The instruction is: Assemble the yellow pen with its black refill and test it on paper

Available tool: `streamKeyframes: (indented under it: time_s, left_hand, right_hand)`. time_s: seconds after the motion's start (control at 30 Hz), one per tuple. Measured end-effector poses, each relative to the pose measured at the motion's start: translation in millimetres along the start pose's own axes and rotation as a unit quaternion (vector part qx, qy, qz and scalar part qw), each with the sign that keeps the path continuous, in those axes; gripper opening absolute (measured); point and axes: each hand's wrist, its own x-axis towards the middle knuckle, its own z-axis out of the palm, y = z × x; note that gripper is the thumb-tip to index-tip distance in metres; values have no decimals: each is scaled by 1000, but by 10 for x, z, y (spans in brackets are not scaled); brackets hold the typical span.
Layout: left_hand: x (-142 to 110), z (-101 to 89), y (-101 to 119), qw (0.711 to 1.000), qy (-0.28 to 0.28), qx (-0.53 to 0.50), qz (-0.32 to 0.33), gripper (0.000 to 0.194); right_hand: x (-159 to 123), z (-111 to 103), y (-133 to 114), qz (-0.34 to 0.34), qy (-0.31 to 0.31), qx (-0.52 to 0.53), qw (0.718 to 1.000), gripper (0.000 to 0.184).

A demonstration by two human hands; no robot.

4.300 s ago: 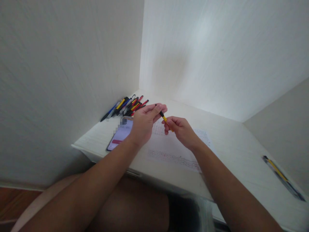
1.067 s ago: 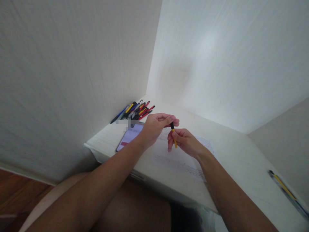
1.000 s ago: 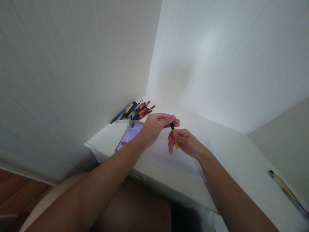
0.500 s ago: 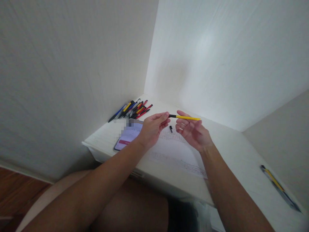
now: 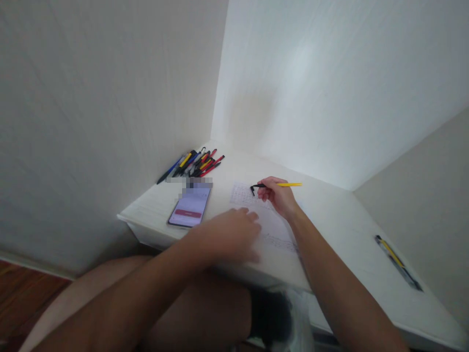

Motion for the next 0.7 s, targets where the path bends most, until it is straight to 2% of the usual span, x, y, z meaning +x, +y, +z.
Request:
streamKeyframes:
  time_s: [0.1, 0.27, 0.47, 0.6, 0.7]
  left_hand:
    - [27, 131, 157, 999, -35, 25, -5, 61]
    - [107, 210, 145, 999, -29, 43, -6, 64]
    - [118, 217, 159, 999, -28, 39, -17, 65]
    - [124, 246, 159, 999, -13, 37, -15, 65]
    - [135, 224, 180, 998, -36, 47, -23, 63]
  right_hand:
    - [-88, 49, -41, -21, -19, -89, 996, 16]
    - [-320, 6, -10, 8, -71, -162, 984, 20]
    - [-416, -79, 322, -33, 31, -211, 976, 16]
    - [-392, -82, 375, -36, 40, -275, 960, 18]
    - [-397, -80, 353, -37, 46, -292, 955, 18]
